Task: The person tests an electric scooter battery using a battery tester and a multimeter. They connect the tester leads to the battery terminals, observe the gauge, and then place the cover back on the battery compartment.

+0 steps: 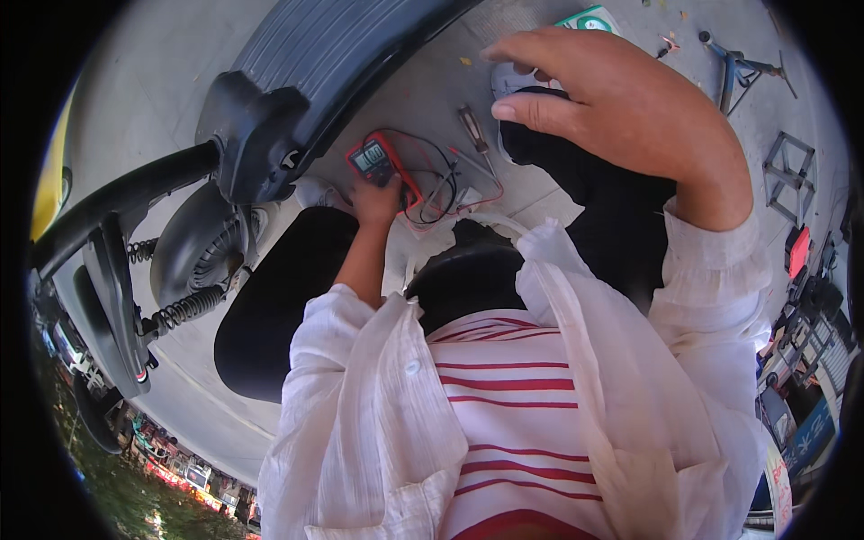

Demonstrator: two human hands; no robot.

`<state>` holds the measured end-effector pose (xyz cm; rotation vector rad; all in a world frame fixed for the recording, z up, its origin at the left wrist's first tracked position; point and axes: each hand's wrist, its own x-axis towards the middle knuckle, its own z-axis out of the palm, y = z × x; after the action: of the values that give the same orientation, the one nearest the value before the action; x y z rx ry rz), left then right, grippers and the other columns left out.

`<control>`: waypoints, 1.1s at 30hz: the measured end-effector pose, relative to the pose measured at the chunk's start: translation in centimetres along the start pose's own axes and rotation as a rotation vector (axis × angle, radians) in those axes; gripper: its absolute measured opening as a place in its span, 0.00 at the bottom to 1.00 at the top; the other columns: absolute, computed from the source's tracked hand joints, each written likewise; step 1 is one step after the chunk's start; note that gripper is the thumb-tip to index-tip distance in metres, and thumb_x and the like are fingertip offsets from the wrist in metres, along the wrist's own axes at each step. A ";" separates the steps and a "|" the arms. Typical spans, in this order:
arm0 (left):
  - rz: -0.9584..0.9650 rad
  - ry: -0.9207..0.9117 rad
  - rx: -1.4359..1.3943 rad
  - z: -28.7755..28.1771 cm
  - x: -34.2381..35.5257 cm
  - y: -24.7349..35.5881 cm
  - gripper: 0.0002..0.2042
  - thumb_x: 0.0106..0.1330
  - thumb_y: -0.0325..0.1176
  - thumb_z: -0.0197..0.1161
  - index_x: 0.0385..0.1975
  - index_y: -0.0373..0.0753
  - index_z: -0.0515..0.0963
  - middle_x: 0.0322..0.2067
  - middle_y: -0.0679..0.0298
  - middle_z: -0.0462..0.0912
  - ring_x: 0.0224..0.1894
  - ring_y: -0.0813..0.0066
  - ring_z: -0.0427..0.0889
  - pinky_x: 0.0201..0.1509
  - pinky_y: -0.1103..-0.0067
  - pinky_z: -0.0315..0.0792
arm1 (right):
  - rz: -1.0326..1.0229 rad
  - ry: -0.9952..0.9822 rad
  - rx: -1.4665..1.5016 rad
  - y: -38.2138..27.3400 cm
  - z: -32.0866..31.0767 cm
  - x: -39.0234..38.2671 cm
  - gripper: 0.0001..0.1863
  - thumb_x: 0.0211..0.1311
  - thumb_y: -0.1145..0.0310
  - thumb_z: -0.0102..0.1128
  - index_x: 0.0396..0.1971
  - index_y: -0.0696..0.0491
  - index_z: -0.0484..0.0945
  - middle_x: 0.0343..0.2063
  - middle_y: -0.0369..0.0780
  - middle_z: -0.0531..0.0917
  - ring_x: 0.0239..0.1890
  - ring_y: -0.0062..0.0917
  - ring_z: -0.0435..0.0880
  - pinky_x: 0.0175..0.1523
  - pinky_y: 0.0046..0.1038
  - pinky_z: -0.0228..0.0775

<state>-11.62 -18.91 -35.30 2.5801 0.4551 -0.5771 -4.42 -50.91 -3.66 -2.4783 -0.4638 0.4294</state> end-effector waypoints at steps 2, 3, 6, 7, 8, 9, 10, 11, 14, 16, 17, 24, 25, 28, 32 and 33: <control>-0.216 -0.057 -0.018 3.1 0.8 -2.0 0.41 0.44 0.52 0.75 0.50 0.25 0.68 0.52 0.38 0.73 0.53 0.46 0.76 0.58 0.63 0.70 | 0.021 -0.010 0.008 0.0 0.3 -0.5 0.23 0.62 0.58 0.61 0.51 0.57 0.74 0.41 0.49 0.80 0.43 0.45 0.78 0.48 0.36 0.70; -0.268 -0.068 -0.043 4.2 1.0 -2.7 0.42 0.43 0.52 0.76 0.50 0.25 0.68 0.52 0.38 0.73 0.54 0.47 0.76 0.58 0.63 0.70 | -0.003 0.022 -0.029 0.7 1.0 -1.0 0.22 0.62 0.59 0.61 0.51 0.57 0.74 0.42 0.49 0.80 0.44 0.45 0.78 0.48 0.36 0.69; -0.320 -0.161 -0.201 4.4 0.8 -0.2 0.42 0.40 0.48 0.79 0.49 0.23 0.68 0.47 0.41 0.78 0.50 0.50 0.79 0.56 0.65 0.73 | 0.124 -0.057 -0.017 0.7 1.3 -2.2 0.23 0.61 0.61 0.61 0.53 0.57 0.73 0.45 0.49 0.79 0.47 0.47 0.76 0.51 0.38 0.69; -0.269 -0.085 -0.243 6.4 1.5 -2.3 0.41 0.40 0.46 0.79 0.48 0.24 0.69 0.45 0.42 0.79 0.48 0.51 0.81 0.54 0.66 0.73 | 0.144 -0.091 -0.011 0.2 1.3 -2.4 0.23 0.61 0.61 0.61 0.53 0.56 0.73 0.45 0.49 0.79 0.47 0.47 0.76 0.51 0.38 0.68; -0.218 -0.007 -0.286 8.1 2.3 -4.3 0.40 0.40 0.44 0.80 0.48 0.24 0.69 0.44 0.43 0.80 0.45 0.53 0.82 0.53 0.67 0.74 | 0.163 -0.125 -0.009 -0.2 1.3 -2.3 0.24 0.60 0.61 0.61 0.54 0.56 0.73 0.46 0.49 0.79 0.48 0.47 0.76 0.52 0.38 0.68; -0.233 0.001 -0.303 9.4 3.3 -5.6 0.38 0.39 0.42 0.81 0.47 0.25 0.70 0.43 0.46 0.80 0.43 0.56 0.83 0.49 0.68 0.76 | 0.186 -0.187 -0.007 -0.5 1.0 -2.2 0.25 0.60 0.61 0.61 0.55 0.55 0.72 0.46 0.49 0.79 0.49 0.47 0.76 0.53 0.38 0.68; -0.243 0.003 -0.312 9.7 4.0 -5.7 0.36 0.38 0.40 0.82 0.45 0.26 0.72 0.42 0.49 0.81 0.40 0.59 0.83 0.44 0.69 0.78 | 0.178 -0.178 -0.018 -0.5 1.1 -2.4 0.25 0.60 0.60 0.61 0.55 0.55 0.73 0.46 0.49 0.79 0.49 0.47 0.76 0.53 0.38 0.68; -0.276 -0.035 -0.335 9.8 4.0 -6.3 0.36 0.38 0.39 0.82 0.45 0.26 0.71 0.41 0.50 0.81 0.38 0.61 0.83 0.42 0.70 0.78 | 0.165 -0.171 -0.029 -0.5 1.4 -2.5 0.24 0.61 0.60 0.61 0.55 0.55 0.73 0.46 0.49 0.79 0.49 0.46 0.76 0.53 0.38 0.68; -0.373 -0.315 -0.388 4.8 2.0 2.0 0.39 0.38 0.38 0.79 0.48 0.24 0.67 0.39 0.47 0.81 0.32 0.61 0.85 0.39 0.70 0.79 | 0.225 -0.141 -0.079 0.2 2.3 -3.6 0.24 0.60 0.59 0.61 0.53 0.56 0.74 0.45 0.48 0.79 0.47 0.46 0.77 0.52 0.38 0.69; -0.374 -0.202 -0.350 4.9 1.8 -1.2 0.40 0.38 0.38 0.79 0.49 0.23 0.65 0.38 0.49 0.80 0.31 0.63 0.84 0.35 0.70 0.79 | 0.143 -0.114 -0.081 -0.8 1.9 -2.9 0.24 0.60 0.58 0.61 0.52 0.57 0.74 0.44 0.48 0.80 0.46 0.45 0.78 0.51 0.37 0.69; -0.375 -0.149 -0.331 4.8 1.8 -2.7 0.40 0.37 0.37 0.79 0.49 0.23 0.64 0.37 0.50 0.80 0.30 0.65 0.84 0.33 0.70 0.78 | 0.095 -0.099 -0.052 -1.2 1.8 -2.5 0.23 0.60 0.58 0.61 0.51 0.57 0.75 0.43 0.48 0.81 0.46 0.44 0.78 0.51 0.37 0.69; -0.465 -0.343 -0.482 -4.7 -2.1 -4.1 0.29 0.51 0.39 0.74 0.49 0.36 0.68 0.30 0.60 0.80 0.23 0.68 0.79 0.21 0.74 0.70 | 0.121 -0.267 0.084 -4.5 -2.0 -1.1 0.19 0.63 0.58 0.58 0.40 0.61 0.77 0.38 0.53 0.81 0.43 0.47 0.80 0.47 0.41 0.70; -0.421 -0.404 -0.566 -6.5 -2.8 -4.0 0.27 0.52 0.39 0.73 0.49 0.36 0.68 0.29 0.61 0.80 0.22 0.68 0.79 0.20 0.74 0.70 | 0.141 -0.329 0.109 -5.0 -2.5 -1.1 0.19 0.64 0.58 0.57 0.39 0.62 0.77 0.38 0.54 0.81 0.43 0.48 0.80 0.47 0.42 0.70; -0.356 -0.456 -0.687 -11.8 -6.7 -3.2 0.27 0.59 0.39 0.67 0.55 0.37 0.65 0.37 0.58 0.79 0.32 0.66 0.82 0.29 0.70 0.77 | 0.028 -0.221 -0.003 -4.4 -0.4 -1.0 0.22 0.64 0.55 0.57 0.46 0.60 0.77 0.38 0.53 0.81 0.44 0.46 0.80 0.49 0.39 0.71; -0.247 -0.375 -0.921 -17.8 -12.2 -3.2 0.32 0.60 0.35 0.65 0.62 0.38 0.59 0.49 0.56 0.75 0.47 0.64 0.81 0.42 0.67 0.81 | -0.021 -0.100 -0.169 -4.0 2.7 -0.4 0.25 0.63 0.53 0.59 0.50 0.58 0.77 0.43 0.49 0.82 0.48 0.42 0.81 0.52 0.37 0.73; -0.155 -0.405 -1.017 -19.2 -13.1 -4.5 0.33 0.60 0.34 0.65 0.64 0.38 0.57 0.51 0.56 0.74 0.49 0.64 0.80 0.44 0.70 0.80 | -0.010 -0.151 -0.190 -4.4 2.6 -0.3 0.25 0.63 0.52 0.59 0.50 0.58 0.77 0.43 0.49 0.82 0.48 0.42 0.81 0.52 0.38 0.73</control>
<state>-18.63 -8.42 -15.30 1.4349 0.6032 -0.6671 -6.78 -46.36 -3.04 -2.6351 -0.6027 0.5962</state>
